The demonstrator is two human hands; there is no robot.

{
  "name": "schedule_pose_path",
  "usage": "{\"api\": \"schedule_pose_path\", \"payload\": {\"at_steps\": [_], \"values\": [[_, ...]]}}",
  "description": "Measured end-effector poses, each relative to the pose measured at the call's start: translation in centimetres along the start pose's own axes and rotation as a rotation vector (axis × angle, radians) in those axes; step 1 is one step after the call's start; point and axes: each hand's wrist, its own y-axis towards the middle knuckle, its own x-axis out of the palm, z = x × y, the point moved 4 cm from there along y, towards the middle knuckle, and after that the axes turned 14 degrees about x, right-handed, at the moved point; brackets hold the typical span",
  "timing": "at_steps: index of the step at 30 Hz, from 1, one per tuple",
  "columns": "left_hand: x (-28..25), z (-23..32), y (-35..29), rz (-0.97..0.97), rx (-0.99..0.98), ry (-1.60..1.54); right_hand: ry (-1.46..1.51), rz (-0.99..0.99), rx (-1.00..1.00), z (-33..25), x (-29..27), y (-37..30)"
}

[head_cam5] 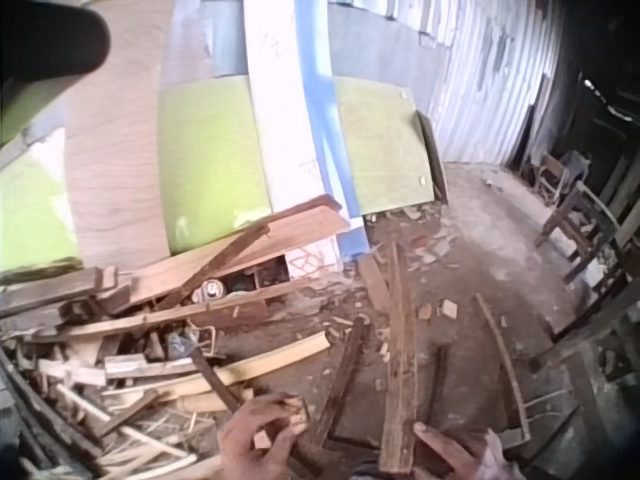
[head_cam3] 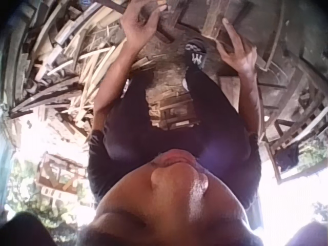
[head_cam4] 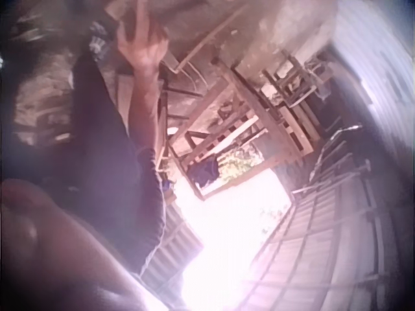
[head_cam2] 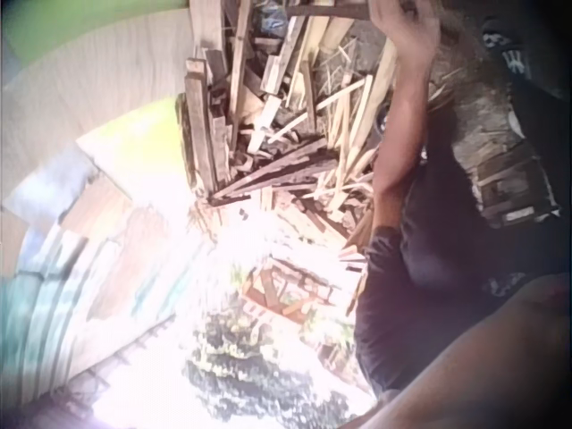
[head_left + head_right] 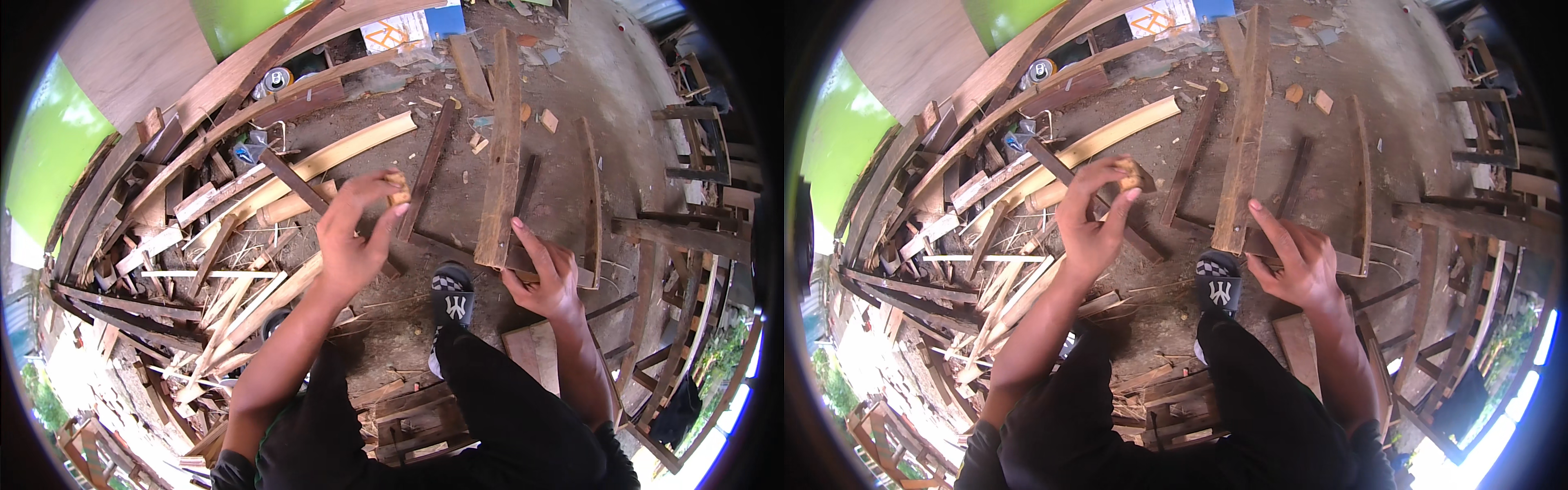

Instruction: The person assembles a small wooden frame by hand, aligning pieces and securing them with a hammer and nails. They repeatedly adjust the frame and hammer nails into joints to hold the structure together.

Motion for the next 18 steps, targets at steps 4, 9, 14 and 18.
{"api": "schedule_pose_path", "payload": {"at_steps": [4, 9, 14, 18], "values": [[-0.7, -2.7, -0.2, 0.025, -0.167, 0.085, -0.039, -0.058, 0.021, 0.5, -0.1, -0.6], [-0.6, -5.1, -1.6, -0.045, -0.249, 0.102, -0.036, -0.059, 0.016, 0.4, -0.1, -0.5], [-0.7, -4.8, -1.4, -0.163, -0.253, 0.141, -0.044, -0.057, 0.015, 0.3, -0.2, -0.6], [-0.6, -3.4, -0.3, -0.25, -0.125, 0.269, -0.025, -0.046, 0.015, 0.5, -0.6, -0.7]]}}
